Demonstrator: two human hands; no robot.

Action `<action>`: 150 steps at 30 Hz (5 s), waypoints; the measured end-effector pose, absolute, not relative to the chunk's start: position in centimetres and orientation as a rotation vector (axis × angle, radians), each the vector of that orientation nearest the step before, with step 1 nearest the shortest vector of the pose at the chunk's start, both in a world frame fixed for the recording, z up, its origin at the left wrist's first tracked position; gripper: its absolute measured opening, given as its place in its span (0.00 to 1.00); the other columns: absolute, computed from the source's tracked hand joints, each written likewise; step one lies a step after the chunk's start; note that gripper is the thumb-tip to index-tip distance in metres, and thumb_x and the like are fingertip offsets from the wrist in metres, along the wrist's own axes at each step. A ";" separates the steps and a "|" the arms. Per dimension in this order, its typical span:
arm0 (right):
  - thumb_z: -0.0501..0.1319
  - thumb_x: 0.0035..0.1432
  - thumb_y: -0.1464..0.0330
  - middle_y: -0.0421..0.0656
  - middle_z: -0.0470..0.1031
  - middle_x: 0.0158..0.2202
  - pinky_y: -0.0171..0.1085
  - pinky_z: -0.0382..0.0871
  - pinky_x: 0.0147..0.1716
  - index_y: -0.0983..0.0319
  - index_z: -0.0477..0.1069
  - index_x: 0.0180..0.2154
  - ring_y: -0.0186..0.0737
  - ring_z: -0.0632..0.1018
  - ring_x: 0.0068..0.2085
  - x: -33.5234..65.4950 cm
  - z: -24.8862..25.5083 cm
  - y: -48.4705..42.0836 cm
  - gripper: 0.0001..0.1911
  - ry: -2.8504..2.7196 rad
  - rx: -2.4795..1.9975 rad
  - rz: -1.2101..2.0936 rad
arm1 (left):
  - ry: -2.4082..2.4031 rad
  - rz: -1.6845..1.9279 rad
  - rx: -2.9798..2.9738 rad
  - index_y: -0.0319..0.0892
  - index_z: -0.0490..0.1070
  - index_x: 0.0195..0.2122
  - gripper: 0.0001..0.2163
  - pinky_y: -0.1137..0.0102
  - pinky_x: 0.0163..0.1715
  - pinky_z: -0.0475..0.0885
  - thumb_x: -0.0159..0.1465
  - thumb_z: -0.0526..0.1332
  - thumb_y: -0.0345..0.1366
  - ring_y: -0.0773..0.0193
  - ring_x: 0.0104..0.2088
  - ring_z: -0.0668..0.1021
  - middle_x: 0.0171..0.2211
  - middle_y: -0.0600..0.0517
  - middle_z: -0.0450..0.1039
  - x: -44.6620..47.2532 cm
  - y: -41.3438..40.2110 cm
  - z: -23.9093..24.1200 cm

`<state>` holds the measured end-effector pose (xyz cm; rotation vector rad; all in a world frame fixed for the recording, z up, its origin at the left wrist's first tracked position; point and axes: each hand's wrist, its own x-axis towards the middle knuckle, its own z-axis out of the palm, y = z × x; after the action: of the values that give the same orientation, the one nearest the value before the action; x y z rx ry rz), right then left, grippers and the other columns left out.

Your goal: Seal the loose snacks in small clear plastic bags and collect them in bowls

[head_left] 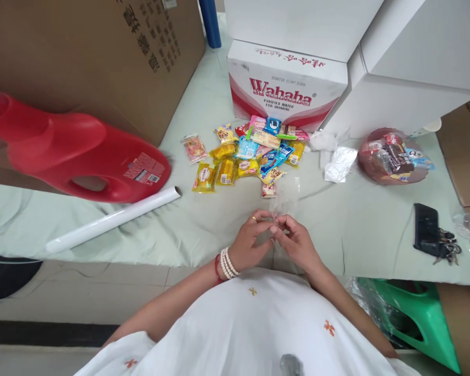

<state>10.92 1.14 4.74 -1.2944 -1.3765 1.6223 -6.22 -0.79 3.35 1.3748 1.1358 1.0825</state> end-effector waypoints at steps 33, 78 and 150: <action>0.65 0.65 0.57 0.41 0.75 0.39 0.40 0.70 0.47 0.57 0.74 0.36 0.39 0.75 0.41 15.4 2.6 -0.7 0.11 -0.963 -1.285 1.509 | 1.290 0.950 0.689 0.43 0.72 0.37 0.21 0.68 0.34 0.75 0.60 0.64 0.57 0.60 0.40 0.77 0.38 0.50 0.74 -4.8 1.2 2.2; 0.70 0.55 0.54 0.46 0.74 0.50 0.39 0.69 0.43 0.59 0.77 0.35 0.43 0.74 0.48 22.0 -0.2 -0.9 0.15 -1.109 -1.598 1.133 | 1.169 0.727 1.046 0.43 0.67 0.22 0.21 0.73 0.21 0.58 0.57 0.68 0.55 0.69 0.19 0.65 0.18 0.58 0.62 -4.8 3.1 1.1; 0.56 0.68 0.75 0.48 0.78 0.45 0.44 0.68 0.42 0.58 0.77 0.51 0.46 0.73 0.42 25.0 -1.7 -4.8 0.16 -2.385 -1.320 0.464 | 0.837 0.523 2.456 0.51 0.80 0.43 0.08 0.52 0.69 0.54 0.69 0.61 0.34 0.55 0.66 0.69 0.51 0.53 0.82 -11.1 -0.9 -0.7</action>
<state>24.97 -4.80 -1.67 -1.3195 -2.3849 0.4640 -11.11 -0.92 -0.66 2.4564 0.8366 0.5232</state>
